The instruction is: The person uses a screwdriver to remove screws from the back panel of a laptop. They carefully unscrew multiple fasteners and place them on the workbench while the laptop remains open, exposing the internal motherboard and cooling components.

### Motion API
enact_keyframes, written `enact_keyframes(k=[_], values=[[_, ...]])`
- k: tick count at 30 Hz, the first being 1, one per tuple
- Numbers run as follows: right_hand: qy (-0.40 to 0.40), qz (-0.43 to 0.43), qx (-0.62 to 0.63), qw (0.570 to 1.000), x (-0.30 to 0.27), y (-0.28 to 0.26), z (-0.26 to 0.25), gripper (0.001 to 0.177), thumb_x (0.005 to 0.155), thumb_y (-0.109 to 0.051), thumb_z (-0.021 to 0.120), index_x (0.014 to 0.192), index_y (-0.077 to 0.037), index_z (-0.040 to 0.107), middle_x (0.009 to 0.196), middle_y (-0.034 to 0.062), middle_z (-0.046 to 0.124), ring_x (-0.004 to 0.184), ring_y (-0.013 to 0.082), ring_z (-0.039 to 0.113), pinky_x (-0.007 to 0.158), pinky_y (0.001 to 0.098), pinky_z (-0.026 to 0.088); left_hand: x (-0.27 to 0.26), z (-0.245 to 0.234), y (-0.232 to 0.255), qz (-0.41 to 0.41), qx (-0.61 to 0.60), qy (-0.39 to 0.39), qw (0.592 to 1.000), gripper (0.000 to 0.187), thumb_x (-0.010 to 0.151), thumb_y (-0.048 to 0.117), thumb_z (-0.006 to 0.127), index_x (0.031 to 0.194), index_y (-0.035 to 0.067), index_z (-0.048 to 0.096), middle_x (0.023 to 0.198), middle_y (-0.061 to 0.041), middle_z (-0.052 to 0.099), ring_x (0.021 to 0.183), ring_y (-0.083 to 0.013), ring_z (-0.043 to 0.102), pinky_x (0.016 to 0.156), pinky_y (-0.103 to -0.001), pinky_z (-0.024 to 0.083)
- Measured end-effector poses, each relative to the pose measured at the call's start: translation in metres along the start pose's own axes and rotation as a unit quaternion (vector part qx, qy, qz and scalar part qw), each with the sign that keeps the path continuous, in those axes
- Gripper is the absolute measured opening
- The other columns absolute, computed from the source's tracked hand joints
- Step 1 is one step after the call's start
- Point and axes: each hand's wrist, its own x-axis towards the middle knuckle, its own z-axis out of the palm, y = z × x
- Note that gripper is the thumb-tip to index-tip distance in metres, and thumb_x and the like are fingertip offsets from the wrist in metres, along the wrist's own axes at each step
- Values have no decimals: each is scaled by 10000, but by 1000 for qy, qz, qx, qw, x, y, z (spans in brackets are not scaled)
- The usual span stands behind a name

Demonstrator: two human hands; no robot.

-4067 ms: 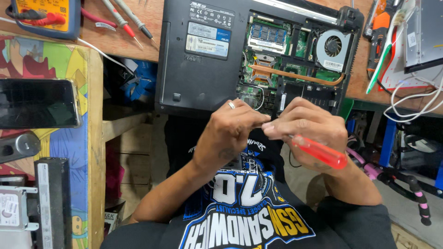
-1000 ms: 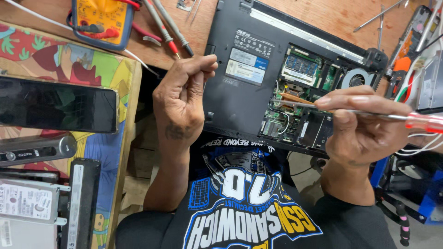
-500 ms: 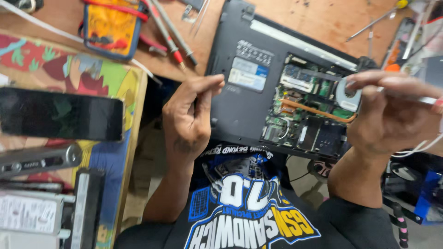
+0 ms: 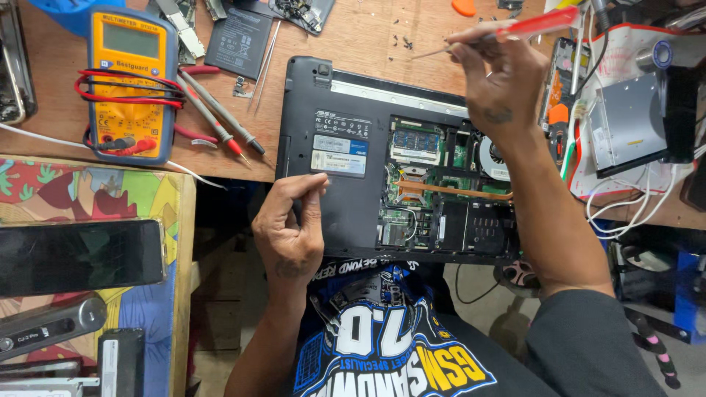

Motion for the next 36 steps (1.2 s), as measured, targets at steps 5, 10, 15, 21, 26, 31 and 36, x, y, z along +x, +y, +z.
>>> enact_keyframes(k=[5, 10, 15, 21, 26, 31, 36], values=[[4, 9, 16, 1000, 16, 6, 13, 71, 1099, 52, 722, 1107, 72, 654, 1033, 137, 770, 953, 176, 769, 879, 287, 623, -3, 3, -3, 22, -59, 9, 998, 126, 1035, -52, 616, 1122, -9, 696, 1070, -95, 708, 1002, -138, 696, 903, -242, 574], [-1, 12, 45, 999, 16, 8, 18, 62, 1107, 50, 710, 1110, 72, 653, 1038, 148, 761, 980, 187, 773, 904, 300, 633, -4, 2, -4, 17, -38, 13, 999, 126, 1029, -54, 618, 1111, -9, 702, 1065, -91, 711, 991, -139, 701, 878, -238, 579], [-11, 2, 25, 1000, 14, 8, 22, 52, 1095, 64, 708, 1125, 71, 667, 1023, 155, 765, 963, 196, 774, 890, 303, 633, -2, 2, -3, 26, -24, 12, 999, 124, 1031, -48, 620, 1105, 5, 704, 1060, -85, 714, 991, -131, 705, 866, -232, 591], [0, -6, 80, 997, 8, 11, 16, 75, 1123, 80, 706, 1103, 76, 634, 1113, 181, 761, 1033, 214, 769, 962, 318, 636, -3, 1, -3, 26, -9, 28, 999, 119, 1018, -51, 636, 1090, 9, 710, 1036, -83, 720, 948, -124, 706, 780, -216, 567], [3, 21, 125, 992, -14, 1, 5, 117, 1140, 112, 692, 1221, 82, 613, 1128, 205, 739, 1065, 231, 758, 981, 323, 637, -3, 1, -3, 47, -33, 35, 998, 120, 1026, -65, 632, 1107, -3, 695, 1054, -92, 711, 969, -140, 704, 846, -234, 576], [-11, -6, 157, 988, -45, -39, -9, 134, 1162, 119, 635, 1239, 76, 534, 1122, 225, 710, 1073, 253, 737, 987, 348, 639, -10, -2, -9, 40, -102, 45, 993, 141, 1059, -74, 596, 1154, -19, 683, 1103, -103, 687, 1025, -147, 687, 940, -253, 571], [-39, -62, 208, 975, -66, -78, -11, 153, 978, 101, 595, 1082, 51, 495, 954, 210, 700, 934, 277, 753, 789, 376, 670, -27, -13, -12, 48, -132, 64, 988, 153, 1092, -72, 582, 1193, -7, 677, 1131, -85, 680, 995, -118, 670, 921, -225, 564]])
